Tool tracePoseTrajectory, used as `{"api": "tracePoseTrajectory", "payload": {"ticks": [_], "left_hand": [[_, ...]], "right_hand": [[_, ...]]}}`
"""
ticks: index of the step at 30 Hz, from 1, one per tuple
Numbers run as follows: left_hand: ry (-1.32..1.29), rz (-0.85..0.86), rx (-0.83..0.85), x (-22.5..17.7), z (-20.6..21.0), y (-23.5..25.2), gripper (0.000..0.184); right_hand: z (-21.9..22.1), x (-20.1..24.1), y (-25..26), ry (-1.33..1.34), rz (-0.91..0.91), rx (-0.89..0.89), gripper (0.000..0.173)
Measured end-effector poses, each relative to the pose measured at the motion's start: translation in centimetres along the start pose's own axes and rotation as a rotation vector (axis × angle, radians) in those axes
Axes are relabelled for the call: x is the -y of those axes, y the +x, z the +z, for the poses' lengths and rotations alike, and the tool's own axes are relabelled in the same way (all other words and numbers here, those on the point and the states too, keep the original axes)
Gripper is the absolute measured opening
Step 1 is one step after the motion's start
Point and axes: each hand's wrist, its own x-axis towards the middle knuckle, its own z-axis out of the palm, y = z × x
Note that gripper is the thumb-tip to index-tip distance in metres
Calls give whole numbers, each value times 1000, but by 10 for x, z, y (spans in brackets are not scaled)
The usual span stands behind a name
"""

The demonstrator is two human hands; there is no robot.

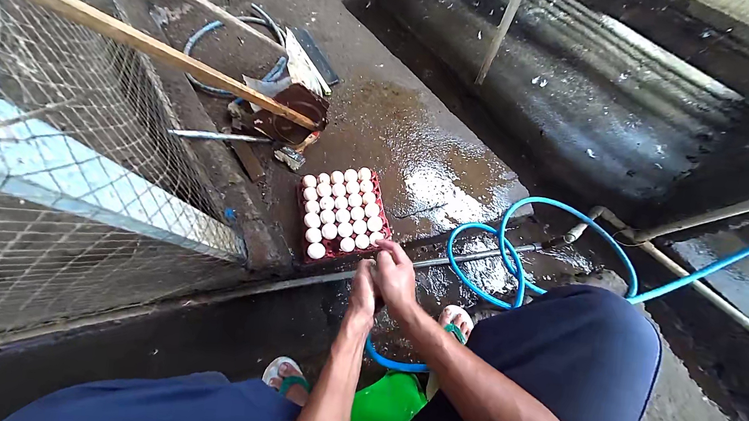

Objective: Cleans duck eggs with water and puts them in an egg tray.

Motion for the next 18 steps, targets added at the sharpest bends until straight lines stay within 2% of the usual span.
{"api": "tracePoseTrajectory", "payload": {"ticks": [3,5,6,9,11,12,13,15,18], "left_hand": [[-64,-144,160,2,-6,5,50],[-70,-185,261,2,-11,11,53],[-65,-188,285,3,-16,15,53],[-73,-186,206,6,-32,29,46],[-129,-179,162,7,-47,40,42],[-175,-159,168,8,-54,47,41],[-209,-134,166,11,-60,55,40],[-230,-99,126,23,-71,73,36],[-84,-107,-60,43,-79,103,37]], "right_hand": [[-6,-23,36,202,383,59,35],[-14,-46,47,194,497,89,36],[-21,-57,50,102,526,164,38],[-37,-84,44,-195,505,638,37],[-27,-99,32,-196,466,950,39],[-18,-104,27,-178,452,1027,39],[-8,-107,23,-176,452,1049,38],[5,-111,16,-208,459,972,32],[12,-113,16,-205,518,893,34]]}}
